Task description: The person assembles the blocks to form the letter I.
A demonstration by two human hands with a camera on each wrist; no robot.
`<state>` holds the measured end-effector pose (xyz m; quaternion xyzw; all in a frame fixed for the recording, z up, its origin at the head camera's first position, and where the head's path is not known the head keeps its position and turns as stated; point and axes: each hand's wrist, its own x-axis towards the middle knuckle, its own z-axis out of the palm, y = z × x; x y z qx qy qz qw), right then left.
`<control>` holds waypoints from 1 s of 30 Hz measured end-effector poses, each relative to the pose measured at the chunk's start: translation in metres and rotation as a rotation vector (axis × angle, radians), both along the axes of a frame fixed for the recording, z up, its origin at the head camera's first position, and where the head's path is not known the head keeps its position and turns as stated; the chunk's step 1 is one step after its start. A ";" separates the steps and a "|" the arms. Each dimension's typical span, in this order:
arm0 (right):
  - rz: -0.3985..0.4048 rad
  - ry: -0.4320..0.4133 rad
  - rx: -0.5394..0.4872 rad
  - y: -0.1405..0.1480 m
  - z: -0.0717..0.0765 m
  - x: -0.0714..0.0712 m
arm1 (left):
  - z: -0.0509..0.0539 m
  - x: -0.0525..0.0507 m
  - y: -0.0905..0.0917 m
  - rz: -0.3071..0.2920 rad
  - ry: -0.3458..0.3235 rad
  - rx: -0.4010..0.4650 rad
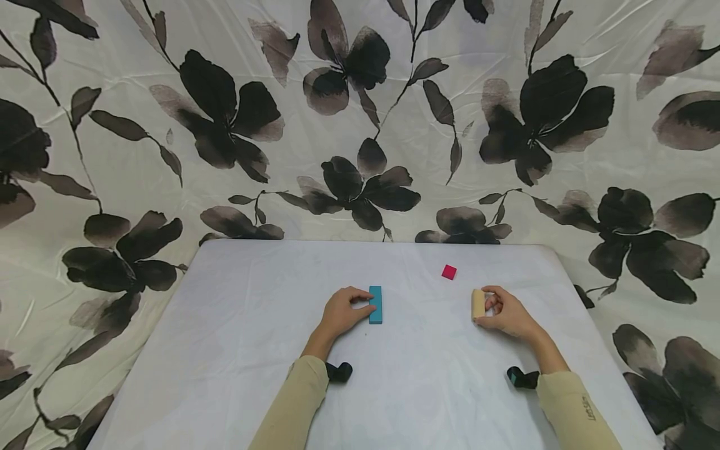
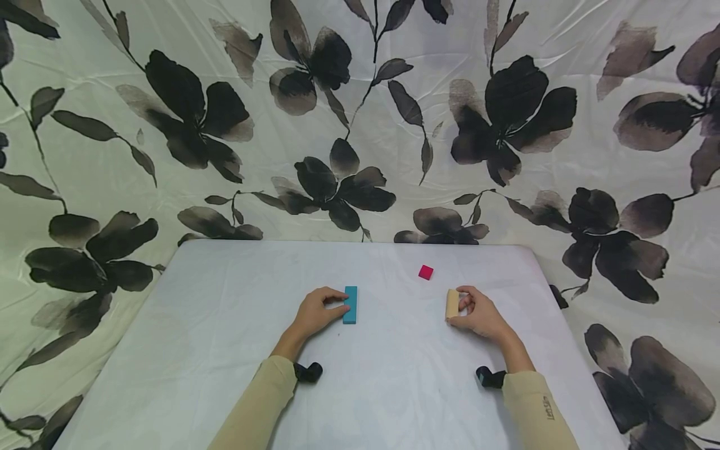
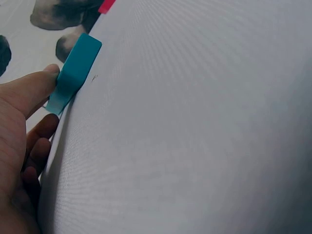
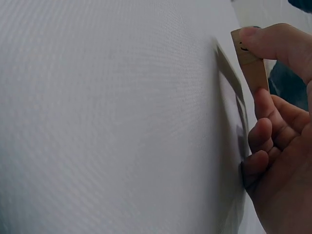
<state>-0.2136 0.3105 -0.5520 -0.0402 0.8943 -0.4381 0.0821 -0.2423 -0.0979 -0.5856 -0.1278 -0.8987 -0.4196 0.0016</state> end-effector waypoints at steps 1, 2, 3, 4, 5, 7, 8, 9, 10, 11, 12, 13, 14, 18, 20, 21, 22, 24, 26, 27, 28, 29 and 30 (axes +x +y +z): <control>-0.005 -0.002 0.005 -0.001 0.000 0.000 | 0.000 0.000 0.000 -0.001 -0.001 0.002; -0.003 0.001 0.010 -0.001 -0.001 0.000 | 0.000 0.000 0.000 -0.003 -0.002 0.004; -0.008 0.000 0.014 -0.002 -0.001 0.001 | 0.000 0.001 0.000 -0.004 -0.001 0.006; -0.008 0.000 0.016 -0.003 -0.001 0.001 | 0.000 0.001 0.000 -0.004 -0.002 0.006; -0.012 0.001 0.017 -0.003 -0.001 0.002 | 0.000 0.001 0.000 -0.004 -0.003 0.006; -0.013 0.006 0.015 -0.005 -0.001 0.003 | 0.000 0.001 0.000 -0.005 -0.003 0.003; -0.003 0.013 0.014 -0.005 -0.001 0.003 | 0.000 0.001 0.000 -0.004 -0.002 0.001; -0.003 0.014 0.007 -0.006 -0.001 0.004 | 0.000 0.001 0.000 -0.003 0.000 0.000; 0.005 0.020 0.003 -0.007 -0.001 0.004 | 0.000 0.001 -0.001 -0.003 0.002 -0.001; 0.009 0.026 -0.001 -0.008 -0.001 0.005 | 0.000 0.001 -0.001 -0.003 0.003 -0.001; 0.018 0.031 -0.006 -0.009 -0.001 0.005 | 0.000 0.001 -0.001 -0.003 0.005 -0.001; 0.026 0.035 -0.009 -0.010 -0.001 0.006 | 0.000 0.001 -0.001 -0.003 0.004 0.000; 0.036 0.039 -0.011 -0.011 -0.001 0.007 | 0.000 0.001 -0.001 -0.004 0.004 0.002; 0.048 0.048 -0.012 -0.016 0.000 0.008 | 0.001 0.002 -0.001 -0.004 -0.001 -0.001; 0.052 0.054 -0.006 -0.019 0.001 0.009 | 0.001 0.002 -0.001 -0.003 -0.003 -0.005; 0.054 0.055 -0.003 -0.021 0.002 0.009 | 0.001 0.002 -0.001 -0.002 -0.003 -0.007; 0.060 0.056 0.001 -0.022 0.002 0.009 | 0.002 0.002 -0.001 -0.001 -0.004 -0.005; 0.068 0.056 0.006 -0.026 0.004 0.010 | 0.002 0.001 0.000 -0.002 -0.002 -0.005; 0.077 0.055 0.009 -0.030 0.006 0.011 | 0.002 0.001 0.000 -0.002 -0.001 -0.003; 0.079 0.055 0.007 -0.032 0.006 0.011 | 0.002 0.001 0.000 -0.003 0.000 -0.004; 0.084 0.056 0.009 -0.033 0.007 0.011 | 0.002 0.001 0.000 -0.003 -0.001 -0.004; 0.086 0.055 0.007 -0.035 0.007 0.012 | 0.002 0.001 0.000 -0.004 -0.001 -0.004; 0.092 0.058 0.008 -0.037 0.007 0.012 | 0.002 0.001 0.000 -0.004 -0.002 -0.006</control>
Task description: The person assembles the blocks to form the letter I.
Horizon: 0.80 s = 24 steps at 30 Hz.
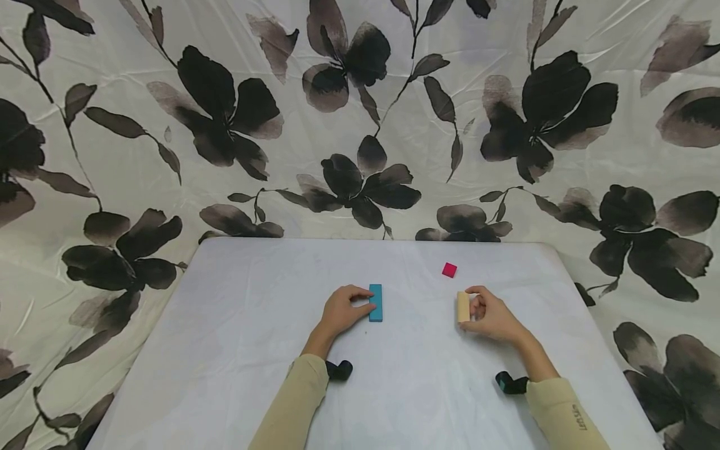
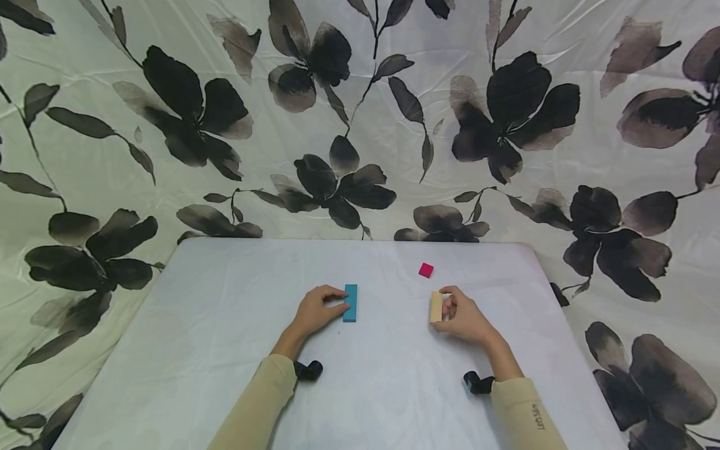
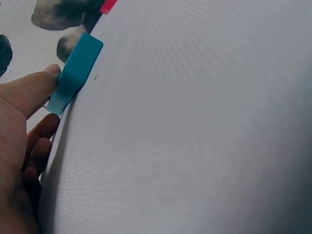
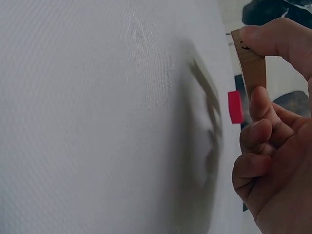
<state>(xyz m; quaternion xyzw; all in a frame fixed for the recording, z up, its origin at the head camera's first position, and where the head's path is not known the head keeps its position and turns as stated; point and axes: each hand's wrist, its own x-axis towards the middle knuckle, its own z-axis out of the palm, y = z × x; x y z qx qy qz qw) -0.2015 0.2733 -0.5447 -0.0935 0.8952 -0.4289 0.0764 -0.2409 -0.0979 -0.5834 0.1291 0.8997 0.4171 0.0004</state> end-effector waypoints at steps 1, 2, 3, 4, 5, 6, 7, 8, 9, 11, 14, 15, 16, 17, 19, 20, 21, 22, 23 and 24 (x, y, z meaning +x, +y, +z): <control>0.002 0.002 0.003 -0.002 0.000 0.000 | 0.000 0.000 0.000 0.000 -0.002 -0.002; 0.008 0.007 0.003 -0.004 0.001 0.001 | 0.000 0.000 0.000 0.000 -0.003 -0.003; 0.010 0.009 0.005 -0.007 0.001 0.001 | 0.000 0.000 0.000 -0.001 -0.001 -0.004; 0.015 0.011 0.010 -0.009 0.002 0.002 | 0.000 0.000 0.000 -0.001 -0.001 -0.002; 0.020 0.012 0.012 -0.011 0.002 0.002 | 0.000 0.000 0.000 -0.001 0.000 0.000; 0.019 0.011 0.015 -0.013 0.002 0.003 | 0.000 0.000 0.000 -0.002 0.001 0.001; 0.019 0.009 0.017 -0.016 0.002 0.003 | 0.000 -0.001 0.000 -0.001 0.000 0.003; 0.019 0.003 0.018 -0.018 0.002 0.003 | 0.000 -0.001 0.000 -0.002 0.000 0.004; 0.018 -0.004 0.019 -0.020 0.002 0.004 | 0.000 -0.001 0.000 -0.002 0.000 0.005; 0.026 -0.009 0.018 -0.023 0.002 0.005 | 0.000 -0.001 0.000 -0.003 0.001 0.005; 0.026 -0.018 0.014 -0.029 0.002 0.006 | 0.000 -0.001 0.000 -0.005 0.005 0.004; 0.033 -0.017 0.012 -0.032 0.002 0.007 | 0.000 0.000 0.000 -0.005 0.005 0.003; 0.039 -0.017 0.011 -0.034 0.002 0.007 | -0.001 -0.001 0.000 -0.004 0.007 0.003; 0.039 -0.017 0.011 -0.036 0.002 0.008 | -0.001 0.000 0.000 -0.003 0.007 0.003; 0.040 -0.022 0.009 -0.041 0.001 0.009 | 0.000 0.000 0.000 -0.001 0.004 0.004; 0.044 -0.022 0.006 -0.043 0.001 0.010 | 0.000 0.000 0.000 0.000 0.003 0.005; 0.051 -0.021 0.003 -0.045 0.001 0.011 | 0.000 0.000 0.000 0.000 0.003 0.005; 0.052 -0.019 -0.002 -0.048 0.002 0.012 | 0.000 0.000 0.000 0.000 0.002 0.007; 0.053 -0.019 -0.007 -0.050 0.002 0.014 | 0.000 0.000 0.000 -0.001 0.001 0.006; 0.057 -0.017 -0.011 -0.052 0.002 0.015 | 0.000 0.000 0.000 -0.002 0.000 0.005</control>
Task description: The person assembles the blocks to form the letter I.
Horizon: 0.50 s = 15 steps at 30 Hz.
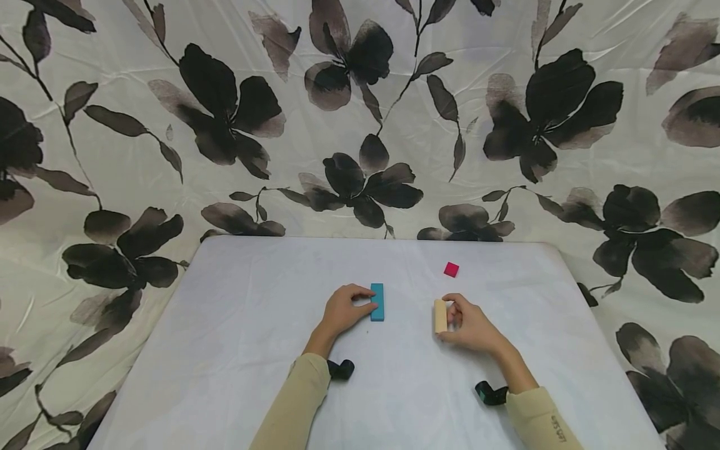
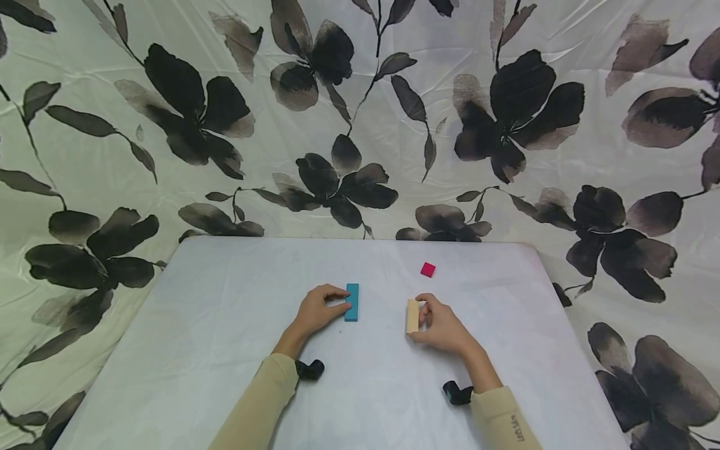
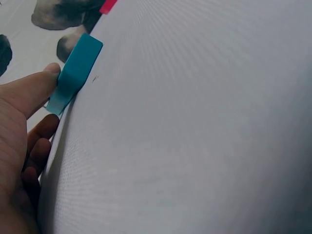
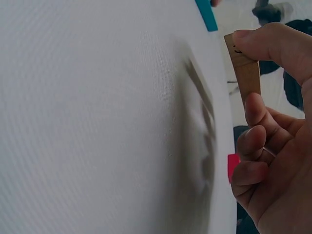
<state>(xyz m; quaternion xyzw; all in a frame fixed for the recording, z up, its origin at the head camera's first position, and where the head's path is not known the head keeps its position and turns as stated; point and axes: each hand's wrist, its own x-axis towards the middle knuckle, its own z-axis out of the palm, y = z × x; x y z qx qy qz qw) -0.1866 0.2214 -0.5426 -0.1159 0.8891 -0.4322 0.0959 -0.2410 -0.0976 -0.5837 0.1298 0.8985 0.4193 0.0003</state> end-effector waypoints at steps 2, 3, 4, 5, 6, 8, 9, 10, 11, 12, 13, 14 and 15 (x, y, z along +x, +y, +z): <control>0.014 0.011 -0.003 -0.004 0.000 0.002 | 0.000 0.000 0.000 -0.001 -0.001 -0.003; 0.020 0.017 -0.002 -0.007 0.000 0.003 | 0.001 -0.001 0.000 -0.002 -0.002 -0.003; 0.024 0.020 0.000 -0.010 0.000 0.004 | 0.001 -0.001 0.000 -0.003 -0.003 -0.004; 0.029 0.027 0.006 -0.012 0.000 0.006 | 0.001 -0.001 0.000 -0.003 -0.005 -0.006; 0.033 0.034 0.010 -0.015 0.000 0.007 | 0.002 -0.001 0.000 -0.003 -0.008 -0.004; 0.035 0.037 0.012 -0.021 0.000 0.009 | 0.003 -0.001 0.000 -0.005 -0.011 0.002; 0.035 0.036 0.013 -0.024 0.000 0.011 | 0.003 -0.001 0.000 -0.008 -0.010 0.006; 0.033 0.034 0.013 -0.027 -0.001 0.012 | 0.004 -0.001 0.001 -0.009 -0.012 0.010; 0.032 0.034 0.011 -0.030 -0.002 0.014 | 0.004 -0.001 0.001 -0.010 -0.013 0.013; 0.031 0.030 0.009 -0.033 -0.003 0.015 | 0.004 0.000 0.000 -0.011 -0.013 0.018; 0.031 0.028 0.010 -0.036 -0.004 0.016 | 0.004 0.000 0.000 -0.012 -0.012 0.022; 0.033 0.027 0.012 -0.039 -0.005 0.018 | 0.004 0.000 0.000 -0.011 -0.011 0.024; 0.037 0.028 0.014 -0.041 -0.006 0.019 | 0.004 0.001 0.000 -0.010 -0.009 0.024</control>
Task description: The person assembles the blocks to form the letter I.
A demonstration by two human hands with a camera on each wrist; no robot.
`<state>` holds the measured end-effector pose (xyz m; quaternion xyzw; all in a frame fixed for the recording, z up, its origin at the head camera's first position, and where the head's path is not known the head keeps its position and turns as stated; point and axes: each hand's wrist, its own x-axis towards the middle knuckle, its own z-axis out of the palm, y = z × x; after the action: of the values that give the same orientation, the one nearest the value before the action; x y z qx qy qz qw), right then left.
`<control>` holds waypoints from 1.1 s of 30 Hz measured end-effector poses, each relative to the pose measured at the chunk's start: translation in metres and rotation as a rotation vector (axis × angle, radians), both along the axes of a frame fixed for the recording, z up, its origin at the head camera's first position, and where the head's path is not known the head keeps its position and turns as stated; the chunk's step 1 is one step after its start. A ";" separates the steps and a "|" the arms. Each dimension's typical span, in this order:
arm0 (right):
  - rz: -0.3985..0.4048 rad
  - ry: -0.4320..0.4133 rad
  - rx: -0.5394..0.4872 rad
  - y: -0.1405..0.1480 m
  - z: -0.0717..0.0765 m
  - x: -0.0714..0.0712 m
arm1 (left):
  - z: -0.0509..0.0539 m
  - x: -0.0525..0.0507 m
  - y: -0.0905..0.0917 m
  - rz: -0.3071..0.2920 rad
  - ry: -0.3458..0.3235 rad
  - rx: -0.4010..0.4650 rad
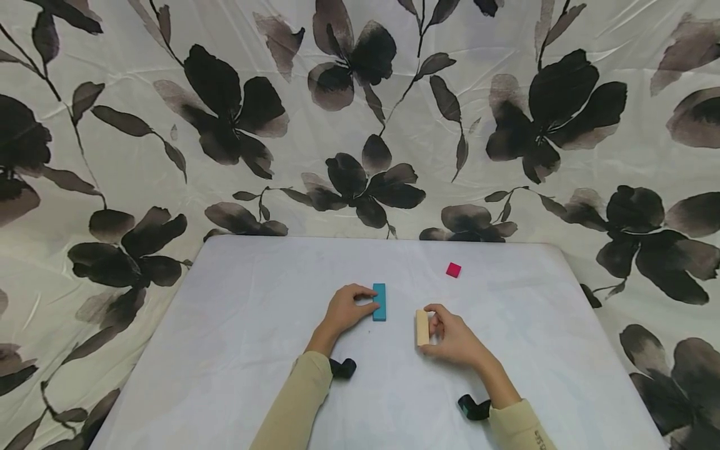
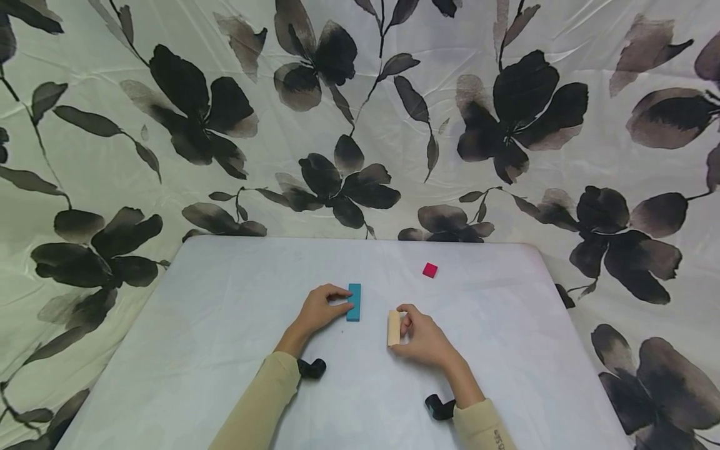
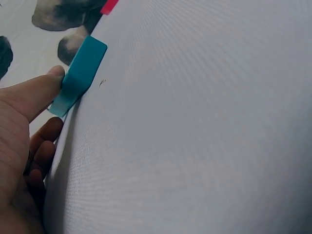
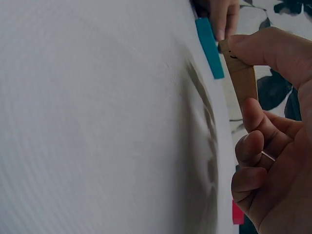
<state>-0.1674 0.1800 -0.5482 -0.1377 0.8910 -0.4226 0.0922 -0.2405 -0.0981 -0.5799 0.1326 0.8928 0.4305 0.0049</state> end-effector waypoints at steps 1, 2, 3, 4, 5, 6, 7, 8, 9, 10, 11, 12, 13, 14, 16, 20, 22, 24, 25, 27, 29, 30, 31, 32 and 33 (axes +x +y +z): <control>0.002 0.000 -0.001 -0.002 -0.001 0.001 | 0.000 0.000 0.000 0.003 0.000 0.001; 0.007 0.005 0.001 -0.005 -0.002 0.002 | 0.000 0.000 0.000 0.004 0.002 0.003; 0.011 0.008 0.001 -0.007 -0.002 0.004 | -0.001 0.000 0.000 0.004 0.006 0.004; 0.016 0.014 -0.003 -0.009 -0.003 0.005 | -0.001 0.001 0.000 0.005 0.008 0.005; 0.019 0.020 -0.003 -0.011 -0.004 0.006 | -0.001 0.001 0.000 0.005 0.010 0.004; 0.023 0.028 -0.002 -0.014 -0.004 0.006 | -0.001 0.001 0.000 0.005 0.014 0.003; 0.025 0.036 0.000 -0.016 -0.004 0.007 | -0.001 0.001 0.000 0.005 0.016 0.002; 0.029 0.045 0.004 -0.018 -0.005 0.008 | -0.001 0.001 0.001 0.005 0.017 0.002; 0.031 0.053 0.010 -0.020 -0.004 0.009 | -0.001 0.001 0.001 0.005 0.019 0.001; 0.034 0.061 0.020 -0.021 -0.005 0.009 | -0.001 0.001 0.001 0.006 0.019 0.000; 0.036 0.066 0.027 -0.023 -0.005 0.010 | -0.001 0.001 0.001 0.006 0.020 -0.001; 0.041 0.072 0.031 -0.025 -0.005 0.010 | -0.001 0.001 0.001 0.007 0.021 0.000; 0.044 0.076 0.034 -0.026 -0.005 0.011 | -0.001 0.001 0.001 0.007 0.021 0.001; 0.048 0.079 0.036 -0.028 -0.005 0.011 | -0.001 0.001 0.001 0.006 0.022 0.005; 0.053 0.083 0.039 -0.030 -0.005 0.012 | -0.001 0.001 0.001 0.005 0.022 0.004; 0.063 0.083 0.041 -0.034 -0.006 0.014 | -0.001 0.002 0.001 0.003 0.019 0.006; 0.068 0.083 0.043 -0.036 -0.005 0.015 | -0.001 0.002 0.001 0.004 0.015 0.003; 0.075 0.084 0.043 -0.038 -0.006 0.015 | -0.001 0.002 0.001 0.004 0.015 0.000; 0.076 0.085 0.048 -0.039 -0.006 0.015 | -0.001 0.002 0.001 0.004 0.014 0.000; 0.077 0.087 0.055 -0.041 -0.007 0.015 | 0.000 0.002 0.001 0.004 0.015 -0.002; 0.080 0.089 0.060 -0.043 -0.007 0.014 | 0.000 0.001 0.001 0.005 0.017 -0.004; 0.082 0.089 0.062 -0.043 -0.008 0.014 | 0.001 0.001 0.001 0.006 0.016 -0.005; 0.084 0.090 0.064 -0.044 -0.008 0.014 | 0.001 0.001 0.001 0.006 0.019 -0.008; 0.086 0.090 0.064 -0.045 -0.008 0.014 | 0.001 0.000 0.001 0.007 0.018 -0.011; 0.089 0.091 0.065 -0.046 -0.008 0.014 | 0.001 0.000 0.001 0.008 0.016 -0.013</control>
<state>-0.1532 0.1344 -0.5562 -0.1931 0.9007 -0.3821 0.0745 -0.2405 -0.0969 -0.5791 0.1324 0.8960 0.4238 -0.0032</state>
